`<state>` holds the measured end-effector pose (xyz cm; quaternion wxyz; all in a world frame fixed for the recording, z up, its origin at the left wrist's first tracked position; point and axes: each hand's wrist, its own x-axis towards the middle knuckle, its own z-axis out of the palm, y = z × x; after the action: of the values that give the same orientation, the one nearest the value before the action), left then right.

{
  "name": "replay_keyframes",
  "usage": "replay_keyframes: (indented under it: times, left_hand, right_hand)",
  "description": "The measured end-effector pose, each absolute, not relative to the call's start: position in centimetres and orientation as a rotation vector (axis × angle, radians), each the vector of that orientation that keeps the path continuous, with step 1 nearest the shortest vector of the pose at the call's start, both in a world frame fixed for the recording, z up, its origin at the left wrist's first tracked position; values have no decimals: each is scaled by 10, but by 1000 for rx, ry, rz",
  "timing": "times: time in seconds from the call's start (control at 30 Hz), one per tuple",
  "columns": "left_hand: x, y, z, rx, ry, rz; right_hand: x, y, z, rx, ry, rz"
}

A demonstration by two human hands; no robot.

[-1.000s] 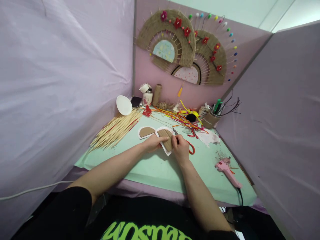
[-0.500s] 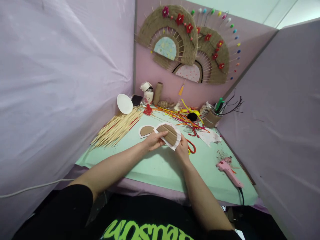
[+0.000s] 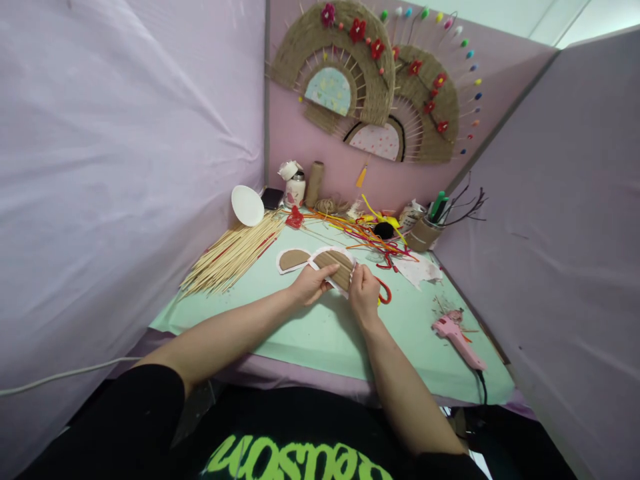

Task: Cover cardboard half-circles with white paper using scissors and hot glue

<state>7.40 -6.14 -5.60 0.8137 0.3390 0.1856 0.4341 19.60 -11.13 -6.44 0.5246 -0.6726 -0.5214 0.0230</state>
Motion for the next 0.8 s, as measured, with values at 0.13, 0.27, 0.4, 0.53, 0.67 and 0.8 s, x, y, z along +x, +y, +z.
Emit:
replay_keyframes:
  times: [0.13,0.27,0.4,0.53,0.67,0.8]
  left_hand:
    - [77,-67,-57,751,408,972]
    - [78,-69,-57,765,422,967]
    - [78,-68,-58,780,427,943]
    - [77,-64,-56,795,443,929]
    - [73,-55,-50,726,533,962]
    - [69,-49,-48,673,563,988]
  right_hand:
    - [197,-113,-64,-1689,-1281,-34]
    - [195,-114,-62,-1772,-1313,-113]
    - [194,-114,-62,-1785,-1323,-129]
    - [199,-111,-64,-1700,-1253,40]
    - [207,-107,-64,-1591,-1107,197]
    - [211,-107,-61,-1482,-1121,455]
